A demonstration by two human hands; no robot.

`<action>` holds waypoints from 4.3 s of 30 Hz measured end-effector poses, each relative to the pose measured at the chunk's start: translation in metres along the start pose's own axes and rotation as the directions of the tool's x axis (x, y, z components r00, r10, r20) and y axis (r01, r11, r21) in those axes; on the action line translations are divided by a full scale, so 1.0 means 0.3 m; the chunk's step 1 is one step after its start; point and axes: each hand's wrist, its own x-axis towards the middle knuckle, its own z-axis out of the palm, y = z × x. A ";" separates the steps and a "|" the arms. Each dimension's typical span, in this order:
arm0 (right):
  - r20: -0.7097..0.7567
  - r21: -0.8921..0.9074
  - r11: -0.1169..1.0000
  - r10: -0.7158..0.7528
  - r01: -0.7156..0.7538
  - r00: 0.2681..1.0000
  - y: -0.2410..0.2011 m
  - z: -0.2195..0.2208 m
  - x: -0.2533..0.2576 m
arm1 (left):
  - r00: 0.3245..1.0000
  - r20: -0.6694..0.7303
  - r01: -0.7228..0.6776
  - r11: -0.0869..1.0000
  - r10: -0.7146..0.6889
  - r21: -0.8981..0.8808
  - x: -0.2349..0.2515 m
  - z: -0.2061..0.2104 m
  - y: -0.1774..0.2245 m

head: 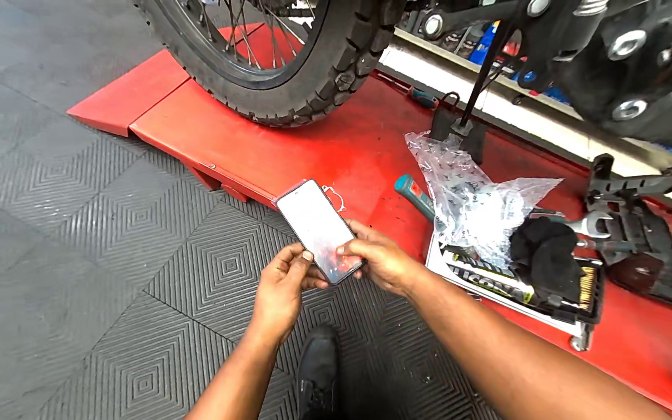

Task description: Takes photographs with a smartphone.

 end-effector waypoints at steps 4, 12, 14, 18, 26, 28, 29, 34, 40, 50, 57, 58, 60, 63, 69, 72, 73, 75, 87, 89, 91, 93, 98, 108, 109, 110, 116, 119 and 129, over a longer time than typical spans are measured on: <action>-0.093 0.031 0.989 -0.142 0.145 0.986 -0.015 -0.004 -0.037 | 0.999 -0.025 -0.038 0.993 0.036 -0.115 -0.006 0.047 0.016; -0.295 0.266 0.893 -0.283 0.363 0.912 0.048 0.073 -0.093 | 0.998 -0.061 -0.004 0.975 -0.010 -0.223 0.007 0.115 0.019; -0.295 0.314 0.885 -0.253 0.344 0.922 0.051 0.065 -0.084 | 0.998 -0.052 0.026 0.981 -0.037 -0.192 0.014 0.107 0.005; -0.269 0.410 0.857 -0.213 0.312 0.939 0.051 0.009 -0.045 | 0.995 -0.069 0.060 0.994 -0.067 -0.095 0.027 0.082 0.003; -0.324 0.375 0.897 -0.110 0.234 0.940 0.062 0.018 -0.041 | 0.983 -0.181 -0.006 0.993 -0.016 -0.120 0.042 0.065 0.022; -0.337 0.367 0.903 -0.097 0.225 0.936 0.067 0.017 -0.041 | 0.982 -0.188 -0.001 0.993 -0.021 -0.120 0.041 0.063 0.017; -0.332 0.366 0.904 -0.097 0.222 0.938 0.068 0.015 -0.043 | 0.982 -0.190 -0.006 0.994 -0.016 -0.111 0.041 0.060 0.017; -0.265 0.351 0.907 -0.141 0.231 0.954 0.068 -0.006 -0.048 | 0.958 -0.273 -0.099 0.994 0.081 -0.052 0.056 0.027 0.051; -0.350 0.261 0.930 -0.158 0.258 0.923 0.068 -0.037 -0.022 | 0.944 -0.323 -0.085 0.996 0.067 -0.041 0.064 0.019 0.032; -0.360 0.239 0.951 -0.103 0.198 0.927 -0.002 -0.085 0.019 | 0.954 -0.297 -0.055 0.998 0.044 -0.029 0.048 0.024 -0.009; -0.368 0.228 0.938 -0.165 0.261 0.915 -0.008 -0.085 0.017 | 0.949 -0.289 -0.121 0.992 0.129 0.046 0.034 0.028 -0.004; -0.369 0.227 0.937 -0.169 0.265 0.914 -0.006 -0.085 0.014 | 0.948 -0.284 -0.136 0.989 0.147 0.059 0.031 0.027 -0.006; -0.366 0.229 0.933 -0.181 0.277 0.913 -0.003 -0.087 0.009 | 0.945 -0.273 -0.166 0.983 0.181 0.078 0.026 0.027 -0.011; -0.365 0.227 0.932 -0.187 0.282 0.912 -0.007 -0.085 0.000 | 0.937 -0.269 -0.200 0.974 0.221 0.102 0.021 0.024 -0.017; -0.356 0.233 0.923 -0.211 0.305 0.910 -0.017 -0.074 -0.023 | 0.894 -0.246 -0.333 0.922 0.375 0.195 0.010 0.017 -0.022; -0.359 0.235 0.919 -0.222 0.318 0.907 -0.025 -0.068 -0.030 | 0.886 -0.245 -0.343 0.912 0.394 0.227 0.007 0.018 -0.023; -0.361 0.232 0.919 -0.223 0.319 0.905 -0.028 -0.068 -0.031 | 0.886 -0.245 -0.342 0.910 0.395 0.233 0.007 0.020 -0.022; -0.373 0.219 0.925 -0.216 0.312 0.902 -0.034 -0.068 -0.032 | 0.889 -0.243 -0.334 0.912 0.389 0.237 0.009 0.022 -0.023; -0.399 0.236 0.918 -0.208 0.319 0.893 -0.025 -0.084 -0.045 | 0.889 -0.216 -0.350 0.903 0.404 0.247 0.016 0.031 -0.024; -0.395 0.235 0.918 -0.210 0.319 0.894 -0.029 -0.084 -0.049 | 0.885 -0.212 -0.362 0.900 0.414 0.244 0.017 0.034 -0.021; -0.399 0.232 0.920 -0.207 0.316 0.893 -0.032 -0.082 -0.052 | 0.882 -0.209 -0.373 0.896 0.423 0.240 0.016 0.035 -0.020; -0.413 0.229 0.922 -0.199 0.313 0.889 -0.033 -0.080 -0.051 | 0.881 -0.205 -0.379 0.895 0.427 0.237 0.015 0.037 -0.018; -0.403 0.230 0.917 -0.215 0.326 0.890 -0.036 -0.083 -0.051 | 0.879 -0.208 -0.378 0.894 0.428 0.241 0.015 0.037 -0.015; -0.385 0.214 0.921 -0.226 0.325 0.895 -0.028 -0.078 -0.042 | 0.876 -0.205 -0.388 0.890 0.437 0.239 0.021 0.025 -0.021; -0.390 0.212 0.921 -0.226 0.326 0.893 -0.027 -0.077 -0.040 | 0.877 -0.204 -0.386 0.890 0.436 0.243 0.022 0.024 -0.021; -0.395 0.209 0.922 -0.226 0.326 0.891 -0.026 -0.076 -0.039 | 0.877 -0.206 -0.383 0.891 0.434 0.245 0.024 0.024 -0.022; -0.406 0.226 0.918 -0.216 0.326 0.888 -0.013 -0.080 -0.026 | 0.876 -0.213 -0.382 0.891 0.433 0.244 0.037 0.023 -0.026; -0.409 0.234 0.915 -0.214 0.329 0.887 -0.008 -0.083 -0.022 | 0.880 -0.212 -0.372 0.895 0.424 0.246 0.044 0.022 -0.026; -0.430 0.289 0.901 -0.181 0.324 0.885 0.003 -0.087 0.003 | 0.888 -0.216 -0.357 0.904 0.407 0.233 0.088 0.021 -0.032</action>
